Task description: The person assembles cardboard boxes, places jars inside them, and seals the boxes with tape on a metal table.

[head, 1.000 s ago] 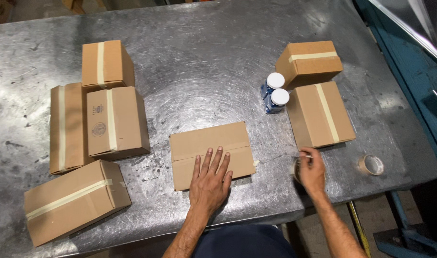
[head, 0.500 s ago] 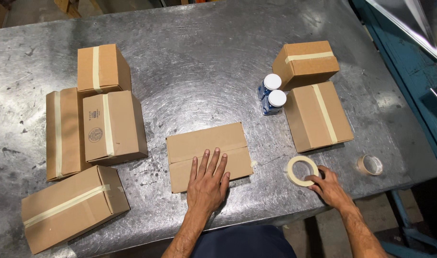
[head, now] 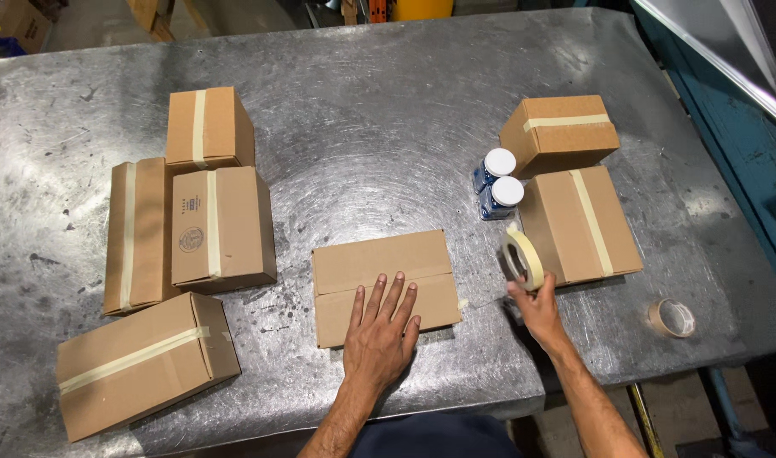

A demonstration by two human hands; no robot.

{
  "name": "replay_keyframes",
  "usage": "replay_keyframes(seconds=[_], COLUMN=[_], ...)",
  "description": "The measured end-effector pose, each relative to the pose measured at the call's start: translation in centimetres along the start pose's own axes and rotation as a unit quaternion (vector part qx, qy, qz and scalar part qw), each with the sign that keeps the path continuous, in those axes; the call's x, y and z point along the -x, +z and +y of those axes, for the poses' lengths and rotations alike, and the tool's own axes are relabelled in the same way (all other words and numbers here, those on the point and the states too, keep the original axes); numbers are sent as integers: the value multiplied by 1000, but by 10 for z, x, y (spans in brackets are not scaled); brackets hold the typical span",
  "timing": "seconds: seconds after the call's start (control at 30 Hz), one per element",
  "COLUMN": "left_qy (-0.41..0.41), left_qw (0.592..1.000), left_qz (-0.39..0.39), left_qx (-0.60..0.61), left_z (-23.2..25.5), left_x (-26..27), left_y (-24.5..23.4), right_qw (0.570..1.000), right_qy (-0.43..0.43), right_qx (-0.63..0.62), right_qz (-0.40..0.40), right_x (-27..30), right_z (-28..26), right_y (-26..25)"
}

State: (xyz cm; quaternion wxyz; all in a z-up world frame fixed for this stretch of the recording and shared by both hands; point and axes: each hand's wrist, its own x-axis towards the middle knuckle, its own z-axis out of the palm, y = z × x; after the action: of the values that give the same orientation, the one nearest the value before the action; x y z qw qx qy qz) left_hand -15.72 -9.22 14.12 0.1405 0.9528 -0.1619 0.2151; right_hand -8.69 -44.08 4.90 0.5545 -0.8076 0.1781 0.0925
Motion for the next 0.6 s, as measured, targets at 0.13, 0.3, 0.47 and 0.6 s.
replay_keyframes(seconds=[0.13,0.3,0.47,0.6], left_qy=[1,0,-1,6], left_qw=[1000,1000,1000,1000], left_qz=[8,4,-5,11], left_qx=[-2,13,19,21], left_z=[0,1,-1,-2], left_x=[-2,0,0,-1], left_y=[0,0,3,1], right_qw=[998,959,934,912], right_qy=[-47,-247,-262,-229], right_qx=[42,-133,-235,-325], right_qz=[15,44,59,104], right_x=[-4,-33,-9,-8], right_z=[-45,-62,-133,-146], right_y=[22,52,80,103])
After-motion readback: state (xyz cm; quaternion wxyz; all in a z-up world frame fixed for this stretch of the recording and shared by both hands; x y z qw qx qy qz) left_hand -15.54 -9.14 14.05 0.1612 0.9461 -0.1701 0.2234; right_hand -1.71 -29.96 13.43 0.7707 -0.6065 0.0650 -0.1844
